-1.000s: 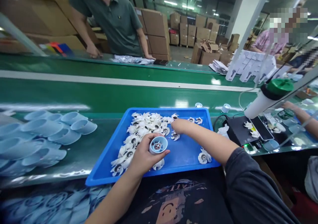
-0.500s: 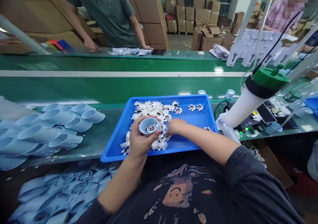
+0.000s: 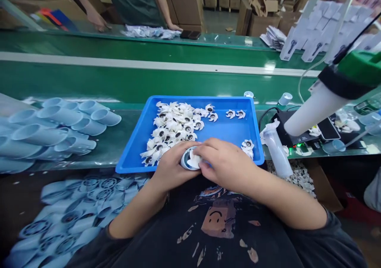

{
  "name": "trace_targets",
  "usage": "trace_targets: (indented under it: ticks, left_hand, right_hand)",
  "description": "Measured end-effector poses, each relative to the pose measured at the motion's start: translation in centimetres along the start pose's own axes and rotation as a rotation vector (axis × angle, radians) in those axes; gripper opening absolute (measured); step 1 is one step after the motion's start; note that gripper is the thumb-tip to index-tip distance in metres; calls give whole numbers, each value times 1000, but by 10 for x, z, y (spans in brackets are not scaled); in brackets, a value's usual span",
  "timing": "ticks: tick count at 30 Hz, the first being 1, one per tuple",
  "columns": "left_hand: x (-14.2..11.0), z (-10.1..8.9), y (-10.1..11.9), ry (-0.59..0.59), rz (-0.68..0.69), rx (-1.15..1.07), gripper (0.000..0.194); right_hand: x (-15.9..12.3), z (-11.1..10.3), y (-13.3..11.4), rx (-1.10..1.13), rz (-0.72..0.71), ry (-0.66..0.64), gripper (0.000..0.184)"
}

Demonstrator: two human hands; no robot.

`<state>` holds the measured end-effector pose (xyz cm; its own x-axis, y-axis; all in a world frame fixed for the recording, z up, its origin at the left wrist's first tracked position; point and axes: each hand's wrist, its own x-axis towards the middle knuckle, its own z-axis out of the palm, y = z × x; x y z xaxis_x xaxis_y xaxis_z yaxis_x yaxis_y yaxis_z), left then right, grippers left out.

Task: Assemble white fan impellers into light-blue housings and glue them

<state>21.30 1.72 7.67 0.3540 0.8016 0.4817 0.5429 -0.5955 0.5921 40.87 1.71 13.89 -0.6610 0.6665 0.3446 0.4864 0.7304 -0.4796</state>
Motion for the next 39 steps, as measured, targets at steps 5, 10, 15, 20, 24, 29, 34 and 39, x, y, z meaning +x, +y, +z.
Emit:
trace_targets:
  ticks: [5,10,15,20,24,29,34,39]
  left_hand:
    - [4,5,14,-17,163,125,22]
    - [3,10,20,88,186,224,18]
    - [8,8,17,142,256,377,22]
    - [15,6,18,-313,79,79,14]
    - [17,16,14,-11,155,409,19]
    - [16,20,8,20,78,226,29]
    - [14,19,6,99,79,184,33]
    - [12,20,2,113,104,172,32]
  right_hand:
    - [0,10,7,-123,-8,-105,12]
    - [3,12,12,42,32,-82,11]
    - [-3,19,16,136,195,34,15]
    - [-5,22,36,153,-8,-95,8]
    - [-4,32,48,254,223,49,11]
    - [-13,29,44,101,4,264,33]
    - [-22,24,37,-136,-116,316,57]
    - [-20,26,36,-229,-175,370,65]
